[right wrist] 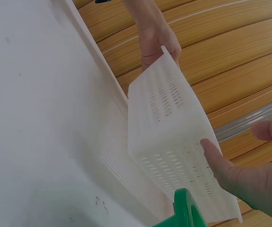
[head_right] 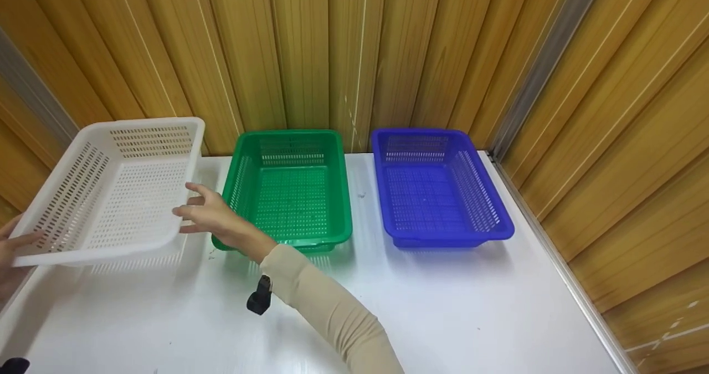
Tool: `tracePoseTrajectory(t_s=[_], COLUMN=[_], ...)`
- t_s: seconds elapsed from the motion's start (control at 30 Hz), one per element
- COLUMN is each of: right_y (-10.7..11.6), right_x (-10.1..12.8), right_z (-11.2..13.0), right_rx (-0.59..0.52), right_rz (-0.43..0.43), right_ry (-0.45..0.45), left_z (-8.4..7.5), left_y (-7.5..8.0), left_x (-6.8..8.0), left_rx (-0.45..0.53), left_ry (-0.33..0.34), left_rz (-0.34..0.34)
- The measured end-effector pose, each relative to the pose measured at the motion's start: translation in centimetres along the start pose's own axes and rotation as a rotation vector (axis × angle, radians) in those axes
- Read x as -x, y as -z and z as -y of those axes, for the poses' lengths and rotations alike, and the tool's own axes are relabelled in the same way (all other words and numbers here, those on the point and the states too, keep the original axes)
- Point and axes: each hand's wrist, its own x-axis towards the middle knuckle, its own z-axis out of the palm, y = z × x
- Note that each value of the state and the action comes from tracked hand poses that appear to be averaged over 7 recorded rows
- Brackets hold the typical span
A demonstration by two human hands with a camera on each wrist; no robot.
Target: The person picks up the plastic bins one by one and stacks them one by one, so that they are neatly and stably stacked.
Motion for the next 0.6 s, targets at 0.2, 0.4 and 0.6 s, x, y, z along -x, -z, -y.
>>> tracePoseTrajectory(t_s=[0.2, 0.4, 0.6], right_y=[1.3, 2.2, 2.8], right_x=[0.5, 1.2, 1.9], right_z=[0.7, 1.0, 2.0], right_rx=[-0.122, -0.153, -0.083], right_rz=[-0.026, -0.032, -0.048], right_ry=[0.038, 0.063, 0.082], left_z=[-0.7, -1.4, -2.1], left_y=[-1.7, -3.3, -5.2], left_x=[0.2, 0.6, 1.0], left_rx=[-0.041, 0.002, 0.02], left_ry=[-0.071, -0.118, -0.153], left_rz=[0.016, 0.03, 0.037])
